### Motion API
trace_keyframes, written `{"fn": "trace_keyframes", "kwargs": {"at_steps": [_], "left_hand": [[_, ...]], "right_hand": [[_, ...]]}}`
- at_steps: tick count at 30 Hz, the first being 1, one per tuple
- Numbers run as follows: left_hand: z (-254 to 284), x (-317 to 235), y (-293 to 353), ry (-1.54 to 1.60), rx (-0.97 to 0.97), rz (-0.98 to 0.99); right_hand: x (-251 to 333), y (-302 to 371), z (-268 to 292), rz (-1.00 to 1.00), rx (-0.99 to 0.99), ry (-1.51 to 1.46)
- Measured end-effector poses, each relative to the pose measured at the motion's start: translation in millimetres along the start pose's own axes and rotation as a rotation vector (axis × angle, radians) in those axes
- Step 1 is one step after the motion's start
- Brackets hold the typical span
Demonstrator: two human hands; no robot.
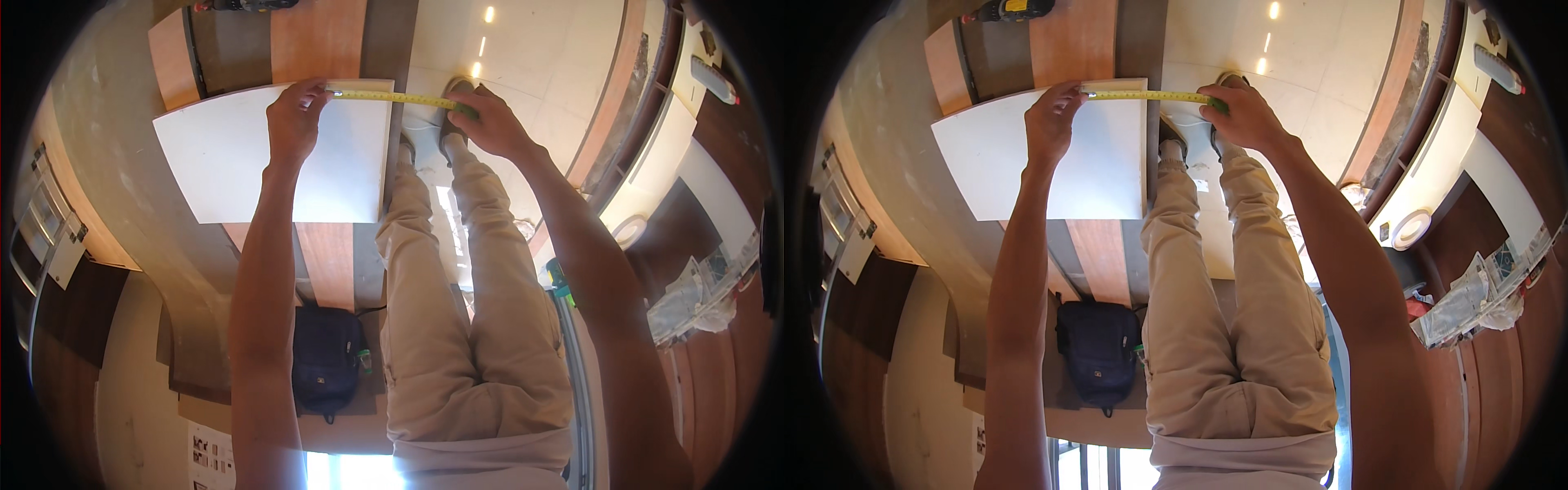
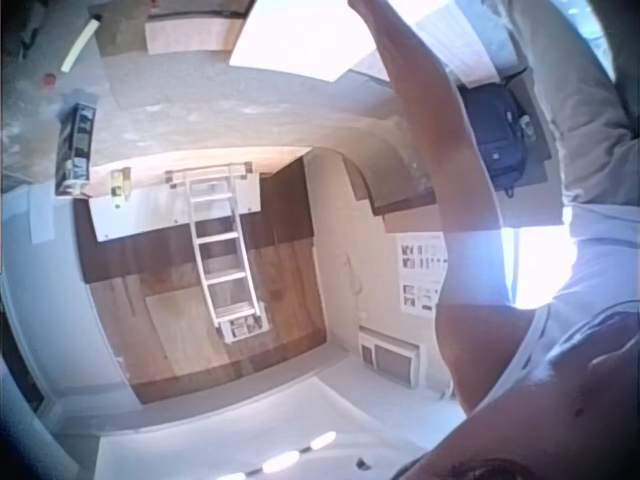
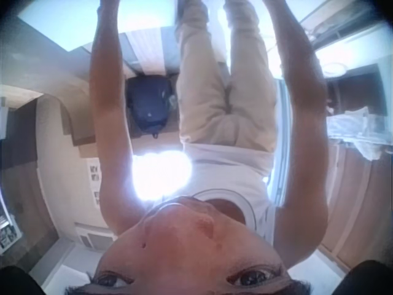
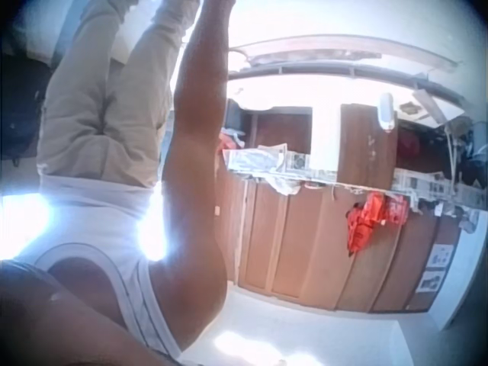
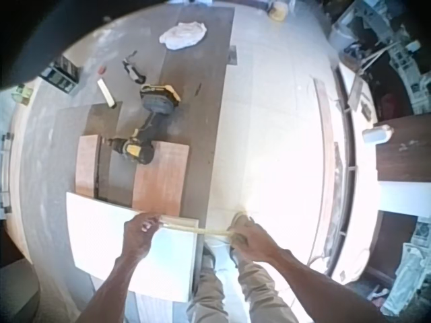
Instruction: The person assembles a piece of furniture by positioning a white panel onto a wooden frame. They use a power drill to secure the panel with screws and a tape measure to verify dimensions. The process involves repeated measuring and drilling to ensure proper alignment.
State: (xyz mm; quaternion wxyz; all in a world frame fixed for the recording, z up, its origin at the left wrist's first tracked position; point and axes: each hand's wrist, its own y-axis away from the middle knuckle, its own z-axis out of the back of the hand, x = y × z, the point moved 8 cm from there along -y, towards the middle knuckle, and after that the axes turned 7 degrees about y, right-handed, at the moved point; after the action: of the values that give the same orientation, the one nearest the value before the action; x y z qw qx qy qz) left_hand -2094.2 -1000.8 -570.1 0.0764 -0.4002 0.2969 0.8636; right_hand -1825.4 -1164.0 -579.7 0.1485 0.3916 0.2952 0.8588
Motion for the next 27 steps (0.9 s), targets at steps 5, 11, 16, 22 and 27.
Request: {"fn": "trace_keyframes", "kwargs": {"at_steps": [5, 11, 16, 22, 27], "left_hand": [[0.4, 1.0, -4.0, -0.016, 0.036, 0.089], [0.2, 1.8, -10.5, -0.003, 0.095, 0.191], [-1.4, 3.0, -13.0, -0.012, 0.134, 0.208], [-3.0, 4.6, -15.2, 0.015, 0.144, 0.187], [-4.1, 3.7, -16.1, -0.03, 0.16, 0.225]], "right_hand": [[-7.1, -5.9, -3.3, -0.086, 0.127, -0.005], [-9.2, -16.7, 1.3, -0.05, 0.17, 0.032], [-10.1, -18.5, -2.3, -0.131, 0.25, -0.027], [-11.0, -18.6, -5.8, -0.157, 0.277, -0.011], [-16.7, -19.6, -9.0, -0.173, 0.287, -0.024]]}}
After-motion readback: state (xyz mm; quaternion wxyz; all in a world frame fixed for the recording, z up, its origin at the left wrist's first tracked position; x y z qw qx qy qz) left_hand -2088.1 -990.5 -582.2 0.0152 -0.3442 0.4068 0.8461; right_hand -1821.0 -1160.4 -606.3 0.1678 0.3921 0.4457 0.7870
